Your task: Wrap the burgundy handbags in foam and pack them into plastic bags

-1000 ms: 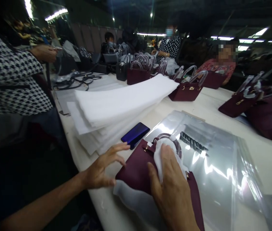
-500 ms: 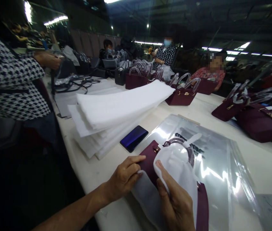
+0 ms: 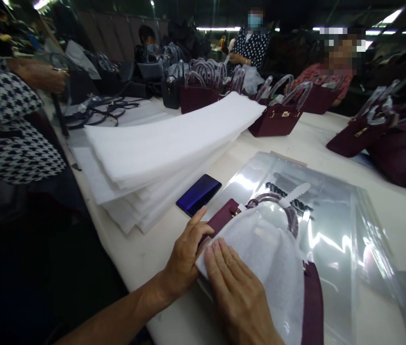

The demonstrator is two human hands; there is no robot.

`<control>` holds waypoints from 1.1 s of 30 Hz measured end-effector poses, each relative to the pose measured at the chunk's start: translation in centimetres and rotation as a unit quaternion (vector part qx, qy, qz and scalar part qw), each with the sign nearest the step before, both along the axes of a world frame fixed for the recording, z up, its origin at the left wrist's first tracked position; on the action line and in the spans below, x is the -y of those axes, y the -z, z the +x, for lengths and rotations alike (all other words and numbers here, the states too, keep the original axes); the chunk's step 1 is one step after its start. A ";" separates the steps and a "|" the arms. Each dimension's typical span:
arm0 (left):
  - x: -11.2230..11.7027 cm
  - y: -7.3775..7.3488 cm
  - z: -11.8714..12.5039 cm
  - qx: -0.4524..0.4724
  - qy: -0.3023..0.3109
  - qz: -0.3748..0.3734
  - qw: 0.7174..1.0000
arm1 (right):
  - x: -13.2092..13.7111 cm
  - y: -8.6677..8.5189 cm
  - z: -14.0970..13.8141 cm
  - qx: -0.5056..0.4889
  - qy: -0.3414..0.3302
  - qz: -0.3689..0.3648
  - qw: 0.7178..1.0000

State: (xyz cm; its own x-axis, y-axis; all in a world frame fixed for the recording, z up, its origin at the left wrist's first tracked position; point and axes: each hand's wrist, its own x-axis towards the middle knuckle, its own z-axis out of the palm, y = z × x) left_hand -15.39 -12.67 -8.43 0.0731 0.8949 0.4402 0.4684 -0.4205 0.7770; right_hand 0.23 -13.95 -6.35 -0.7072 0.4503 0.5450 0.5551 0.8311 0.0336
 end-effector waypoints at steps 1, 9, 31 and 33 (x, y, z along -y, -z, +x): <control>-0.1 0.1 0.1 0.019 -0.011 -0.004 1.000 | 0.3 0.0 -0.2 0.018 0.008 0.005 1.000; -0.5 1.6 -1.3 0.131 0.074 -0.027 0.988 | 2.2 0.0 -2.0 0.055 0.121 -0.054 0.990; -3.3 2.8 -4.8 -0.132 0.188 0.051 0.972 | 6.6 -4.7 23.1 -0.335 0.614 -0.194 0.688; -3.4 3.1 -4.8 -0.129 0.183 0.040 0.974 | 6.5 -3.8 28.1 -0.322 0.658 -0.237 0.638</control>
